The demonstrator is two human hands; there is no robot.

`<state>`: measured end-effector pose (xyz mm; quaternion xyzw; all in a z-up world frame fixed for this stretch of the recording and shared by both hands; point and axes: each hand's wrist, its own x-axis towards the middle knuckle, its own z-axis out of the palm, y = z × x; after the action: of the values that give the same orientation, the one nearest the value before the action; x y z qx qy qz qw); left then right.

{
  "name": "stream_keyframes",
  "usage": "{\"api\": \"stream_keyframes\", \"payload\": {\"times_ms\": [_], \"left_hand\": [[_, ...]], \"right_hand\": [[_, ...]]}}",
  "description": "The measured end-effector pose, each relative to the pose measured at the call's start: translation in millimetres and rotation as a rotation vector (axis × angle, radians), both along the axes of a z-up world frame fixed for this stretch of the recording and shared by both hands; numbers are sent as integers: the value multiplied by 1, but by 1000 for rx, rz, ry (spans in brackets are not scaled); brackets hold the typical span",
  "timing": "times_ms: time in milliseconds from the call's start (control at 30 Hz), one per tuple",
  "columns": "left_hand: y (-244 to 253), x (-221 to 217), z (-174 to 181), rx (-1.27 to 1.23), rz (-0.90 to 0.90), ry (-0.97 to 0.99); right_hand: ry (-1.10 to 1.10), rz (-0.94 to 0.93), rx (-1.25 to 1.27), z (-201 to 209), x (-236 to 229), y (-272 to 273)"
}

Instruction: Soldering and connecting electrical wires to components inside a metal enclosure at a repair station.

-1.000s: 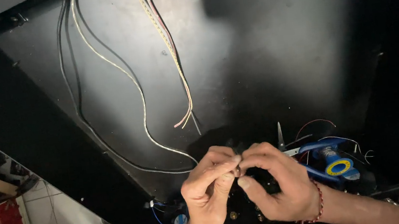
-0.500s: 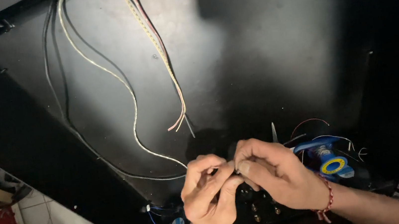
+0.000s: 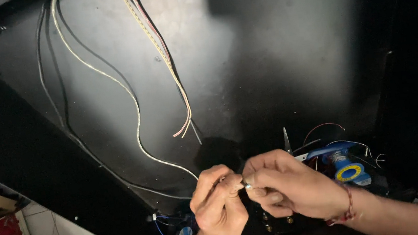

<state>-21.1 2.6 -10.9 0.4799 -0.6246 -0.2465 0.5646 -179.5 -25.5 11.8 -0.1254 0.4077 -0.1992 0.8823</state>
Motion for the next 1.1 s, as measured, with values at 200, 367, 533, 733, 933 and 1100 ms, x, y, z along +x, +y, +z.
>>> {"api": "stream_keyframes", "payload": {"times_ms": [200,367,533,733,933,1100], "left_hand": [[-4,-1,7,44,-68,67],[-1,2,0,46,-18,84],[-2,4,3,51,-33,100],[-3,6,8,86,-56,112],[-4,5,13,124,-74,105],[-3,6,14,163,-142,125]], "right_hand": [[431,71,-649,6,-1,3],[735,-78,-1426,21,2,-2],[713,-94,-1581,18,5,2],[593,-50,-1466,18,9,-1],[416,-17,-1173,10,3,-3],[393,40,-1078,11,2,-5]]}}
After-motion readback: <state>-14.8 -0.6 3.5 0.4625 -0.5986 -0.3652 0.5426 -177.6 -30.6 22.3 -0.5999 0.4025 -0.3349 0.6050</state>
